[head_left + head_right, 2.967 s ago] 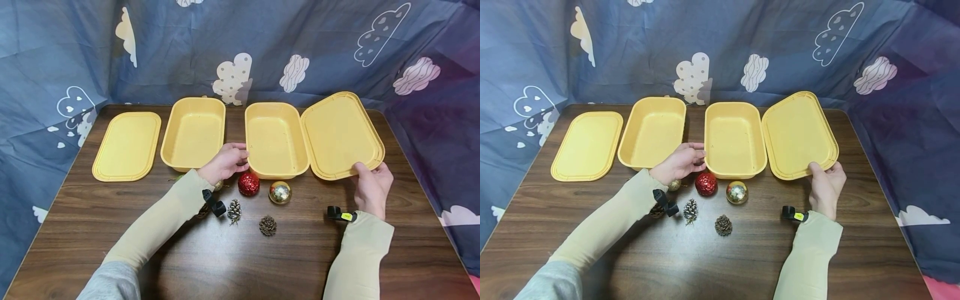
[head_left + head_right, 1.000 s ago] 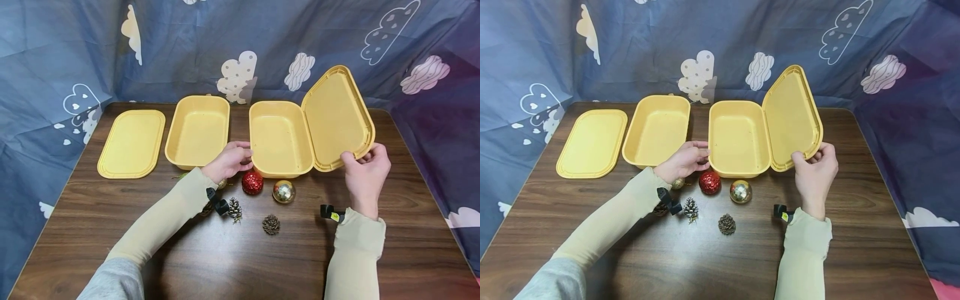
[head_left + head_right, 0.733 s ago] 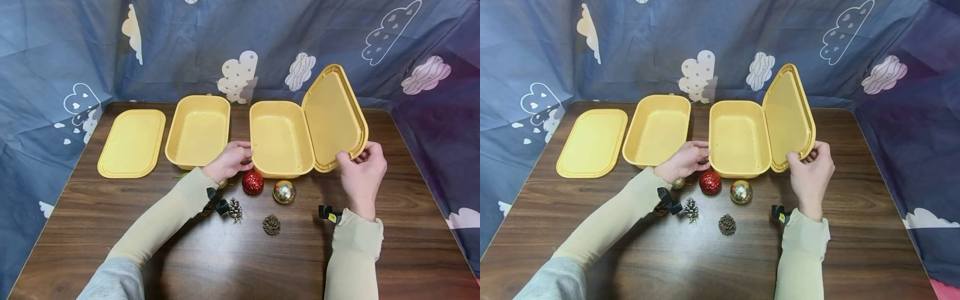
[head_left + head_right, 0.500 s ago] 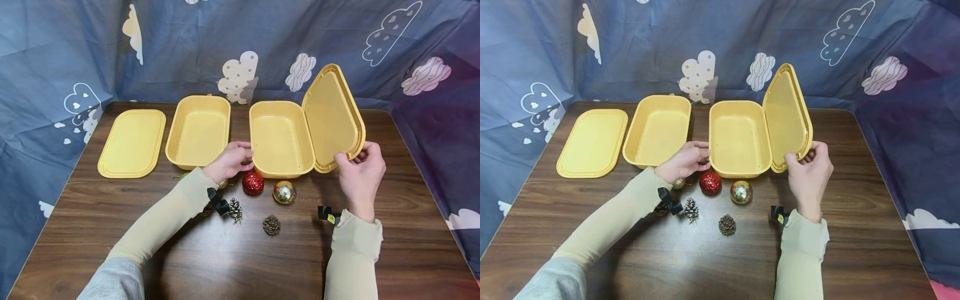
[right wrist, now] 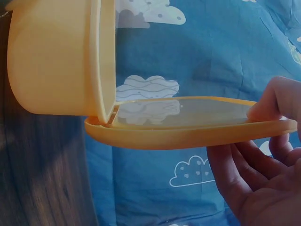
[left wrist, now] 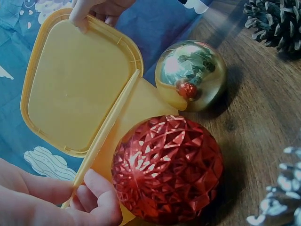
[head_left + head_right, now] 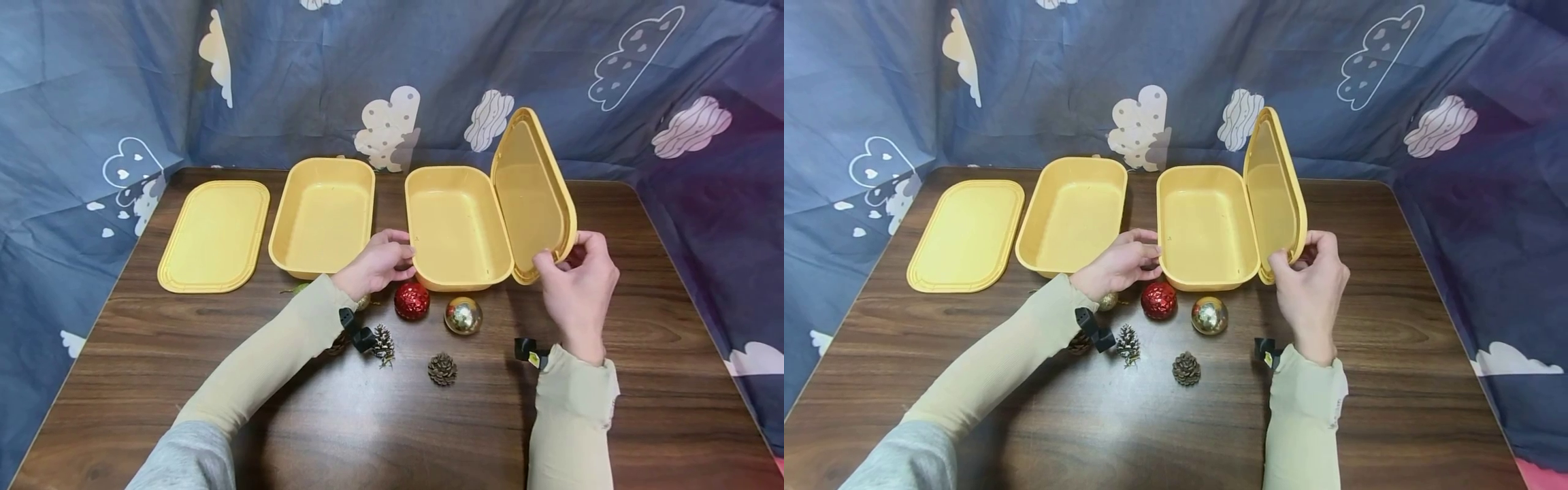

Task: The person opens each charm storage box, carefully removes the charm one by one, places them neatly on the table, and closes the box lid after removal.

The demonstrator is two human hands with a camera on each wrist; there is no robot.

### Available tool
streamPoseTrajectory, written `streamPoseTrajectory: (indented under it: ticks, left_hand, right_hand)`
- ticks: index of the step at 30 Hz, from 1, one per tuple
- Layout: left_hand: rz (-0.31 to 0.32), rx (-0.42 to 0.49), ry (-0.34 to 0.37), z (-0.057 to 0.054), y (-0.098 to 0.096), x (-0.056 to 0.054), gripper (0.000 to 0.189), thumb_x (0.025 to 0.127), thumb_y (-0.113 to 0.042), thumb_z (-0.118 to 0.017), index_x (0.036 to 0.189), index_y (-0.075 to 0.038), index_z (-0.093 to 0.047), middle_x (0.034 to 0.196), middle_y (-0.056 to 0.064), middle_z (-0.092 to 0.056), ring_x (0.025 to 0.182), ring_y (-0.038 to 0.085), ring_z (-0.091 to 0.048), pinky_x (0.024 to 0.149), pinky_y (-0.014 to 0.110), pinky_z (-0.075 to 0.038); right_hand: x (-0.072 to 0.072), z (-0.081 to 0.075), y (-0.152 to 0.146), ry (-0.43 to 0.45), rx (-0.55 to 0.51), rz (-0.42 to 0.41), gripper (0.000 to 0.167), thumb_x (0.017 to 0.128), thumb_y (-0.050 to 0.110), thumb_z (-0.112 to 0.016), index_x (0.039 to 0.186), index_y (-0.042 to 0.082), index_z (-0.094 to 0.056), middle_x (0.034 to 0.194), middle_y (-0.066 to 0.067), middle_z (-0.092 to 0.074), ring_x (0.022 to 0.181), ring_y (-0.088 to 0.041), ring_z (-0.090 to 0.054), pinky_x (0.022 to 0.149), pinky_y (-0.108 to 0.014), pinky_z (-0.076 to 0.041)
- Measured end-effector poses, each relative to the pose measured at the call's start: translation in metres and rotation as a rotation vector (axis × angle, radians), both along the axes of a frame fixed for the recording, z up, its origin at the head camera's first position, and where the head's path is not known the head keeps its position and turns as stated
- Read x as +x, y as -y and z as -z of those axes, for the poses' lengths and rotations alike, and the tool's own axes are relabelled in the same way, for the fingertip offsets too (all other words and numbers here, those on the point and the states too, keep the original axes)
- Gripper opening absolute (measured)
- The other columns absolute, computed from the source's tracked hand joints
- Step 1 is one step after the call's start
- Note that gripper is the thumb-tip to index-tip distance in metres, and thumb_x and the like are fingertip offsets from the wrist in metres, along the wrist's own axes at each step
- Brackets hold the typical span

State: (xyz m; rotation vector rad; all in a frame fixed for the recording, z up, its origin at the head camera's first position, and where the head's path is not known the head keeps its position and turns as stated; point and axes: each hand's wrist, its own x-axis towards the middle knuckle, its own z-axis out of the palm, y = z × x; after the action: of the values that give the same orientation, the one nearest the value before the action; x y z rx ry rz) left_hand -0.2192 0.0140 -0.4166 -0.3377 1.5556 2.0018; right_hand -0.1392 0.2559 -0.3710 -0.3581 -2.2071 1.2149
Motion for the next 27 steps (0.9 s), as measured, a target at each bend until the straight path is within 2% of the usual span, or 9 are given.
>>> streamPoseTrajectory:
  ticks: [4,7,11,13,21,27]
  left_hand:
    - [-0.004,0.008,-0.014,0.0,0.001,0.0,0.047,0.094,0.006,-0.048,0.139,-0.002,-0.034,0.102,0.013,-0.051,0.072,0.015,-0.052,0.068,0.024,-0.05]
    - [-0.005,0.018,-0.019,0.0,0.002,0.0,0.048,0.094,0.006,-0.048,0.139,-0.003,-0.034,0.102,0.014,-0.051,0.072,0.015,-0.052,0.066,0.023,-0.05]
    - [-0.008,0.02,-0.015,0.0,0.002,0.0,0.049,0.094,0.005,-0.048,0.14,-0.004,-0.034,0.099,0.013,-0.051,0.071,0.014,-0.051,0.066,0.023,-0.049]
    - [-0.009,0.02,-0.012,0.0,0.001,0.0,0.049,0.094,0.006,-0.048,0.14,-0.005,-0.034,0.096,0.012,-0.05,0.07,0.014,-0.05,0.066,0.024,-0.049]
    - [-0.009,0.022,-0.016,-0.001,0.001,0.0,0.051,0.094,0.006,-0.047,0.141,-0.007,-0.033,0.093,0.011,-0.049,0.072,0.015,-0.049,0.067,0.024,-0.048]
    - [-0.012,0.037,-0.018,-0.001,0.002,0.0,0.051,0.094,0.006,-0.047,0.142,-0.007,-0.033,0.093,0.011,-0.049,0.073,0.016,-0.049,0.067,0.024,-0.048]
  right_hand:
    - [0.001,-0.001,0.002,-0.007,0.03,-0.008,0.024,0.076,0.002,-0.064,0.087,0.021,-0.056,0.076,0.018,-0.058,0.066,0.005,-0.056,0.06,-0.005,-0.046]
    - [0.002,-0.002,0.005,-0.008,0.067,-0.013,0.02,0.076,0.003,-0.063,0.086,0.019,-0.056,0.076,0.012,-0.06,0.062,0.007,-0.054,0.058,-0.005,-0.045]
    - [0.004,-0.003,0.009,-0.005,0.13,-0.019,0.015,0.075,0.004,-0.063,0.087,0.009,-0.056,0.075,-0.001,-0.064,0.058,0.009,-0.052,0.057,-0.005,-0.044]
    - [0.004,-0.003,0.011,-0.003,0.157,-0.024,0.016,0.075,0.004,-0.063,0.089,0.005,-0.055,0.074,-0.003,-0.063,0.058,0.01,-0.052,0.057,-0.004,-0.043]
    - [0.005,-0.003,0.018,-0.004,0.22,-0.073,0.019,0.077,0.004,-0.065,0.093,-0.001,-0.058,0.075,-0.015,-0.069,0.061,0.018,-0.05,0.06,-0.002,-0.04]
    - [0.005,-0.003,0.022,-0.024,0.265,-0.131,0.018,0.076,0.001,-0.066,0.092,-0.002,-0.058,0.084,-0.016,-0.071,0.067,0.02,-0.049,0.064,-0.003,-0.04]
